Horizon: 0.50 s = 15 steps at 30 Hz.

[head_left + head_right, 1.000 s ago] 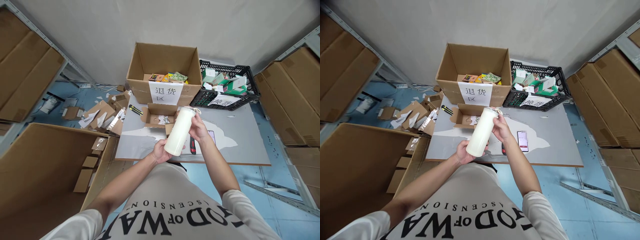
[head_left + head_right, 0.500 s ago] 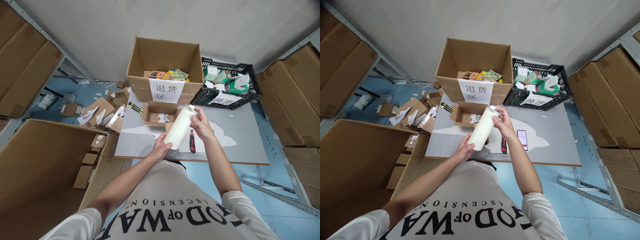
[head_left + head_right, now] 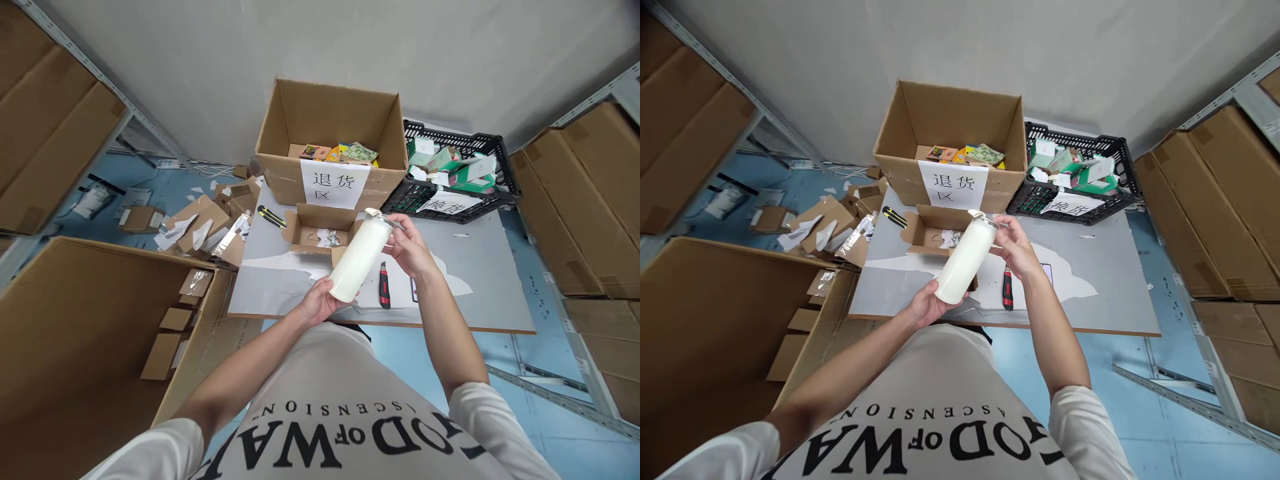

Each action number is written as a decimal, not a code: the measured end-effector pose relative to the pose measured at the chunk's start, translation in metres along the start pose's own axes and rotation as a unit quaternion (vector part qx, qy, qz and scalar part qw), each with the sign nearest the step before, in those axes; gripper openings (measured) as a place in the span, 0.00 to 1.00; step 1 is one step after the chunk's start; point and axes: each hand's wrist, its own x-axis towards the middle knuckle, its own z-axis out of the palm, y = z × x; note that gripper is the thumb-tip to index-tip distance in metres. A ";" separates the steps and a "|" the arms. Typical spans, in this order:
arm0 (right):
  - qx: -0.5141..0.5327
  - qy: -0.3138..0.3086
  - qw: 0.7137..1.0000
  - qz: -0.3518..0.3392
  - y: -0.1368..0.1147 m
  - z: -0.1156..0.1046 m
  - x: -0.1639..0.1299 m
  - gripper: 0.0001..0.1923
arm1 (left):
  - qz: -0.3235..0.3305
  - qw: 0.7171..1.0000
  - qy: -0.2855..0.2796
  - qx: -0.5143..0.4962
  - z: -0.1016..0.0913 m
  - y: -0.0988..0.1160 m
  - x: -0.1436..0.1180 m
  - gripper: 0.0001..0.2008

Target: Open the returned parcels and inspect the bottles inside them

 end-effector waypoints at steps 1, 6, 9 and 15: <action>-0.013 -0.002 1.000 0.001 -0.004 -0.002 0.000 0.20 | 0.009 1.000 0.000 0.015 -0.001 0.001 0.000 0.29; -0.119 0.020 0.992 -0.042 -0.025 -0.003 -0.001 0.18 | 0.052 0.995 -0.003 0.090 -0.004 0.010 0.005 0.30; -0.167 0.063 0.974 -0.137 -0.036 -0.002 -0.007 0.18 | 0.119 0.983 0.001 0.140 -0.012 0.022 0.009 0.34; -0.214 0.106 0.930 -0.278 -0.041 -0.006 -0.032 0.17 | 0.201 0.901 0.069 0.377 -0.058 0.029 0.005 0.43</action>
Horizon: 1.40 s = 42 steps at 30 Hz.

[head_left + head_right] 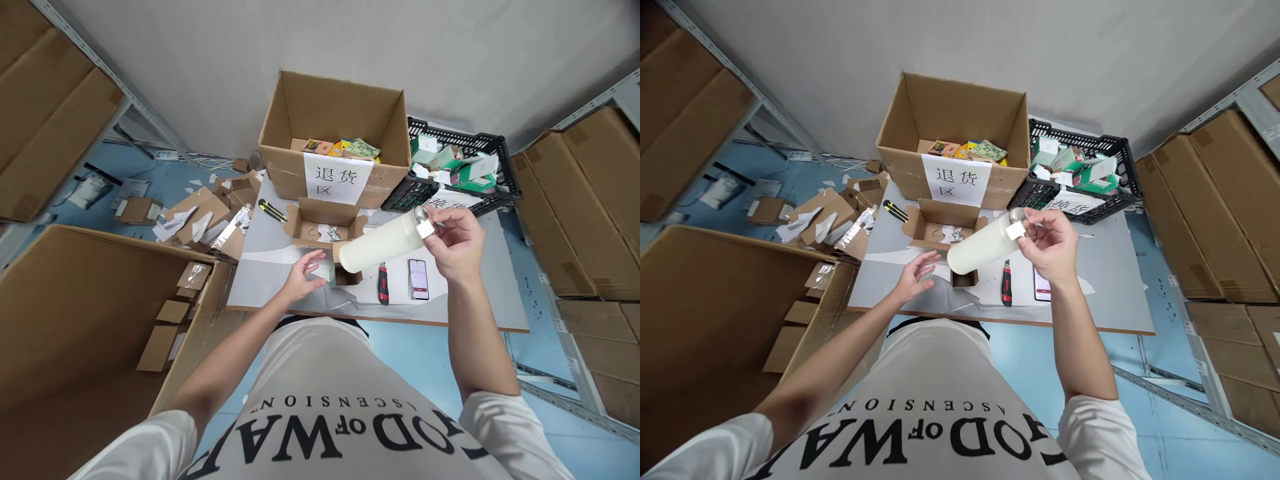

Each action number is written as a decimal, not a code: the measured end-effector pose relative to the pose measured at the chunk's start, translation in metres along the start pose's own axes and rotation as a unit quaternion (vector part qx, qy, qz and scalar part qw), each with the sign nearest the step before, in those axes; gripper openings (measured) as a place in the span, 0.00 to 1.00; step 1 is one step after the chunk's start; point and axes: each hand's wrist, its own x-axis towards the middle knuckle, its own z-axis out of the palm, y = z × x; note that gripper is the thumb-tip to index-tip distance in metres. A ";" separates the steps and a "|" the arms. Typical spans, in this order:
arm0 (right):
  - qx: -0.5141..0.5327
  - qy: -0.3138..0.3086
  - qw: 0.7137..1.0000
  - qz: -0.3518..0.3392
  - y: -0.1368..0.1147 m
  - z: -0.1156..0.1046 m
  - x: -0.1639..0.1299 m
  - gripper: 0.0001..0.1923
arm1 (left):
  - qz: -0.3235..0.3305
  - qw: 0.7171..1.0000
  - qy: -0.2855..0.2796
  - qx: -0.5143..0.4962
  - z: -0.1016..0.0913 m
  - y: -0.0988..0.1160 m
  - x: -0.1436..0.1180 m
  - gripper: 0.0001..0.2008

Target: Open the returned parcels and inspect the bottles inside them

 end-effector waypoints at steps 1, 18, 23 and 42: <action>-0.002 -0.010 1.000 -0.001 0.001 0.000 -0.005 0.16 | -0.007 0.999 -0.005 0.051 -0.003 -0.007 -0.002 0.46; -0.094 -0.153 0.983 0.049 0.044 0.030 -0.059 0.17 | 0.013 0.981 -0.028 0.191 0.026 -0.045 0.016 0.48; -0.098 -0.179 0.979 0.031 0.049 0.033 -0.058 0.16 | 0.014 0.979 -0.033 0.203 0.024 -0.049 0.018 0.46; -0.273 -0.367 0.889 -0.001 0.046 0.048 -0.046 0.21 | 0.014 0.984 -0.035 0.177 0.020 -0.051 0.019 0.44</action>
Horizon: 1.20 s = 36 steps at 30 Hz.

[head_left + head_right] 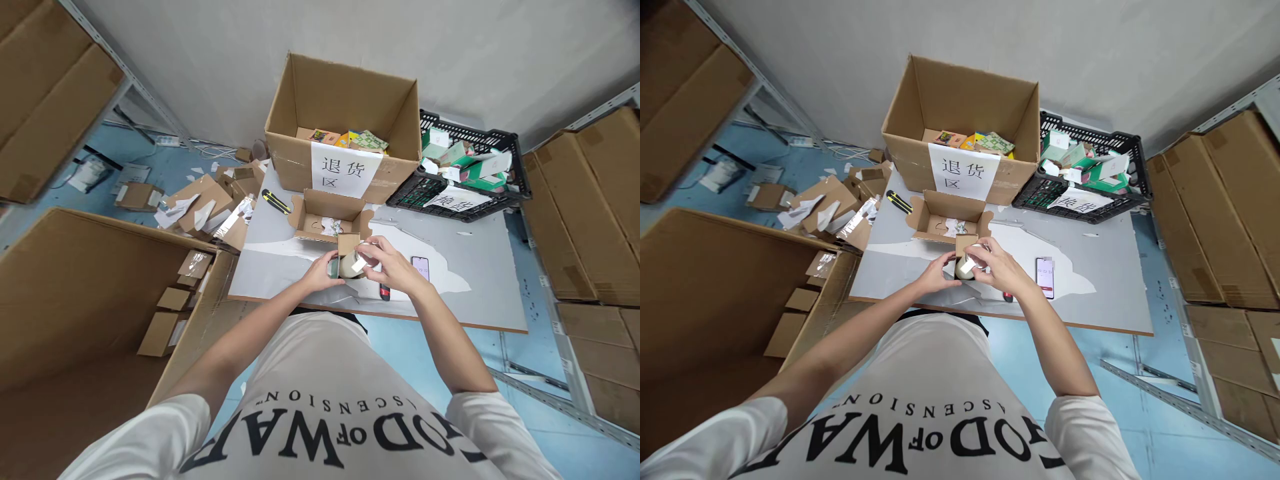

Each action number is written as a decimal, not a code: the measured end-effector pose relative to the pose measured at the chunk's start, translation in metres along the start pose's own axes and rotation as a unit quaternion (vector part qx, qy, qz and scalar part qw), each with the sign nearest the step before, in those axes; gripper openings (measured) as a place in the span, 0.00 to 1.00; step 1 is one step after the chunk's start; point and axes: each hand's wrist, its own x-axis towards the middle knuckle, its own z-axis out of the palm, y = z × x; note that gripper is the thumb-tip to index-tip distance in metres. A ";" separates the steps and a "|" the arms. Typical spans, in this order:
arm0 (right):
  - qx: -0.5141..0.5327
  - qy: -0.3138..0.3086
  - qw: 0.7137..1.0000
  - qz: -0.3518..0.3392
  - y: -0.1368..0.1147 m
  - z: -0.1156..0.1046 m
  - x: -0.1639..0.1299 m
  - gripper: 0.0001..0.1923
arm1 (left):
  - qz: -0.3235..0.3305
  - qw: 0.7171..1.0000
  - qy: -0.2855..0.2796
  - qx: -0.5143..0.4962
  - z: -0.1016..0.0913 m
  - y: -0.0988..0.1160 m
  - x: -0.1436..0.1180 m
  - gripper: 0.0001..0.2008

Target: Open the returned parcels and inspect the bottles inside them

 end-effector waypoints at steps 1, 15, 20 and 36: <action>-0.013 -0.012 1.000 -0.009 0.001 0.002 0.001 0.19 | -0.002 1.000 0.002 -0.009 0.000 0.000 0.000 0.44; -0.038 -0.062 0.997 -0.039 0.021 0.039 -0.003 0.12 | -0.003 1.000 -0.025 0.016 -0.005 -0.009 0.004 0.42; -0.051 -0.068 0.996 -0.034 0.029 0.054 0.000 0.13 | -0.001 0.998 -0.037 0.049 -0.007 -0.009 0.003 0.39; -0.204 -0.043 0.978 -0.024 0.036 0.094 -0.005 0.13 | 0.021 0.996 -0.019 0.086 -0.004 -0.015 0.004 0.37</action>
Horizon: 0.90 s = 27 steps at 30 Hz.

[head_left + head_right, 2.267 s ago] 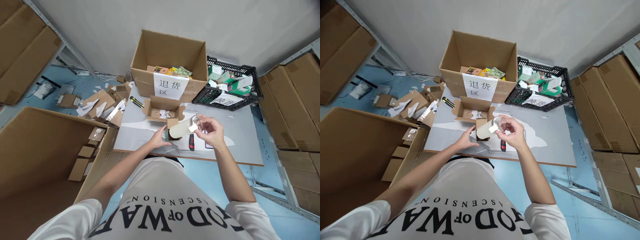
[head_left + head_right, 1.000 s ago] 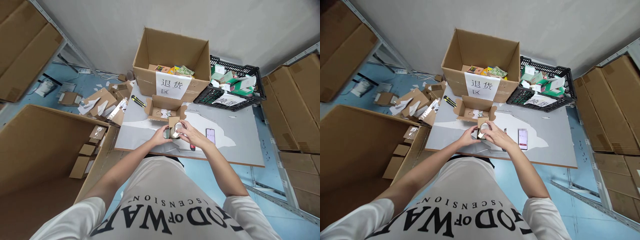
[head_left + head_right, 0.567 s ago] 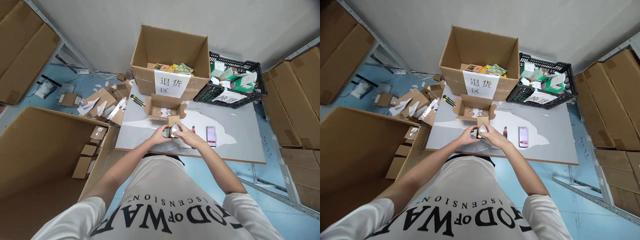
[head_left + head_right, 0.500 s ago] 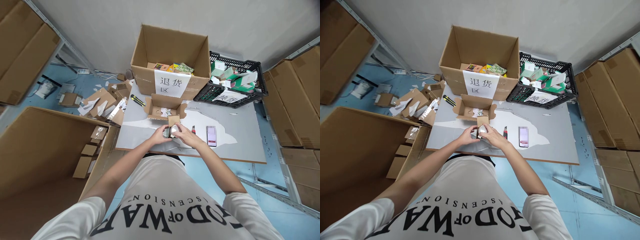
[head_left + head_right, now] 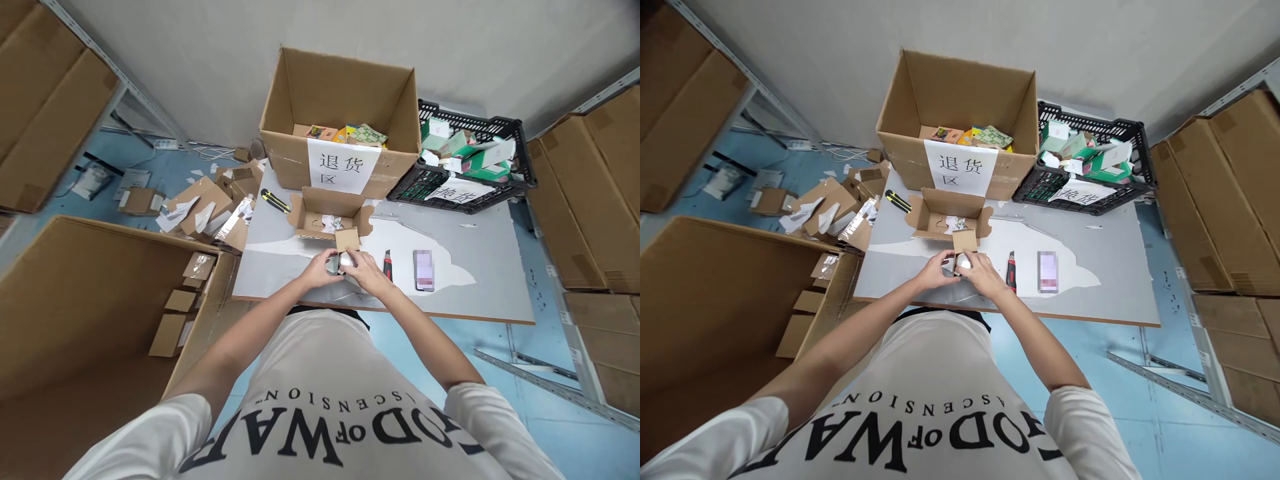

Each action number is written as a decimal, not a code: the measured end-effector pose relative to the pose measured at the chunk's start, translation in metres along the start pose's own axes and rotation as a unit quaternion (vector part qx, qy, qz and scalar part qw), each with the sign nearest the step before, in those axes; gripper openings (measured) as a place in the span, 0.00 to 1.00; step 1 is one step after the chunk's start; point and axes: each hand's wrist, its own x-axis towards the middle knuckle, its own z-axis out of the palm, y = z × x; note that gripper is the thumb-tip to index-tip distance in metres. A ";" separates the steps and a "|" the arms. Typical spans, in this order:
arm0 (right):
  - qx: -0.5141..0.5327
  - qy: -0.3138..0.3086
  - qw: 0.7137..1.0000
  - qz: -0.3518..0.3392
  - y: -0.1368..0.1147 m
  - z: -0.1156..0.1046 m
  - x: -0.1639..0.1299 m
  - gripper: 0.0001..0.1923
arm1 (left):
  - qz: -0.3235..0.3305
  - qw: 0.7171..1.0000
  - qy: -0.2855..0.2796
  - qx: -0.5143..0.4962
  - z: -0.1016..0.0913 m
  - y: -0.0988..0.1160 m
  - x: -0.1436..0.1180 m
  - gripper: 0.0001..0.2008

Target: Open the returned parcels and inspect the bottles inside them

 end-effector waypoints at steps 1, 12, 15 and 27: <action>-0.005 0.000 1.000 -0.008 0.001 0.001 -0.001 0.13 | 0.004 1.000 0.002 -0.001 0.001 0.000 0.000 0.37; -0.001 0.031 0.999 -0.039 0.002 0.003 -0.014 0.14 | 0.042 0.999 0.021 -0.013 0.004 -0.007 -0.006 0.39; 0.042 0.134 0.988 0.058 0.004 0.007 -0.027 0.18 | 0.048 0.998 0.022 0.021 0.006 -0.003 -0.012 0.35; 0.286 0.148 0.939 0.120 0.005 0.035 -0.036 0.18 | 0.063 0.990 -0.037 0.121 0.003 0.006 -0.014 0.20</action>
